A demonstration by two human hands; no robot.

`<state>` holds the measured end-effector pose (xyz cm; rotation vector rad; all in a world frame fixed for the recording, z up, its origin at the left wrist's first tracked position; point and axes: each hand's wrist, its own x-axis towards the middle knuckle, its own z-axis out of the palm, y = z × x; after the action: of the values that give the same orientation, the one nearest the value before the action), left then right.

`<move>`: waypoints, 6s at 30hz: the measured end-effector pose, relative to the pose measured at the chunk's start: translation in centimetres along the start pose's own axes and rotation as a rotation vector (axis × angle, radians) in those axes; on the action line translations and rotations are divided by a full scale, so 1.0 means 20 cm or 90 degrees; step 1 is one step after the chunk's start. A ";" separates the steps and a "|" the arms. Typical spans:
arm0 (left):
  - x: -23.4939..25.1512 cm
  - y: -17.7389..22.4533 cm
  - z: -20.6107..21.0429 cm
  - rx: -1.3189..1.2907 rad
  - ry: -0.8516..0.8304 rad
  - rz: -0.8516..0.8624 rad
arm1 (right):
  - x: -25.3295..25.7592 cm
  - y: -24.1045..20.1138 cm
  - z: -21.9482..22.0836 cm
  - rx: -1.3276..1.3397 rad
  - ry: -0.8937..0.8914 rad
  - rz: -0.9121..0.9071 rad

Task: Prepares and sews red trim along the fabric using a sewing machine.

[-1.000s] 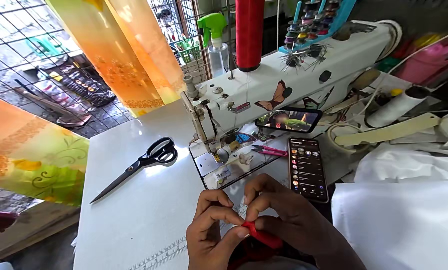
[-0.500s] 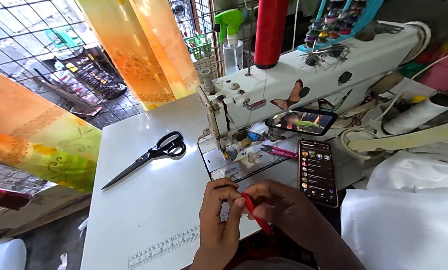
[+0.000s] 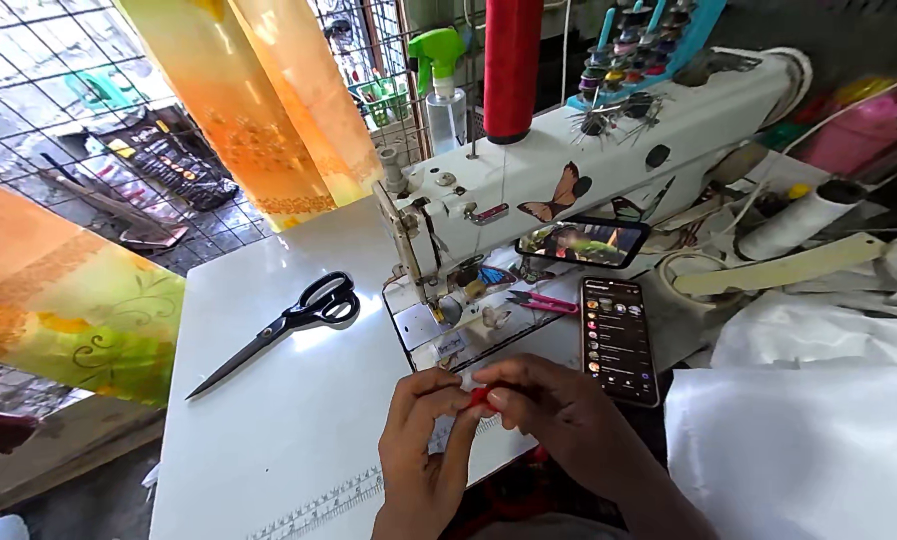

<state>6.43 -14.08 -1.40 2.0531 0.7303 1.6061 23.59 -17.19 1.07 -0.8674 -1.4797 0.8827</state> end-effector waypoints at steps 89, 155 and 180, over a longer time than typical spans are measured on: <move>0.01 0.03 -0.01 -0.009 0.023 -0.012 | -0.03 -0.05 -0.01 0.095 -0.019 0.077; -0.01 0.05 0.01 -0.256 0.005 -0.128 | 0.00 0.03 -0.02 0.007 -0.040 -0.090; 0.01 0.02 -0.04 -0.136 -0.014 -0.018 | -0.03 -0.04 0.00 0.022 -0.070 0.046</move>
<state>5.78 -14.28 -0.87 1.8969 0.5510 1.5709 23.69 -18.09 1.57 -0.8623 -1.5311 1.0207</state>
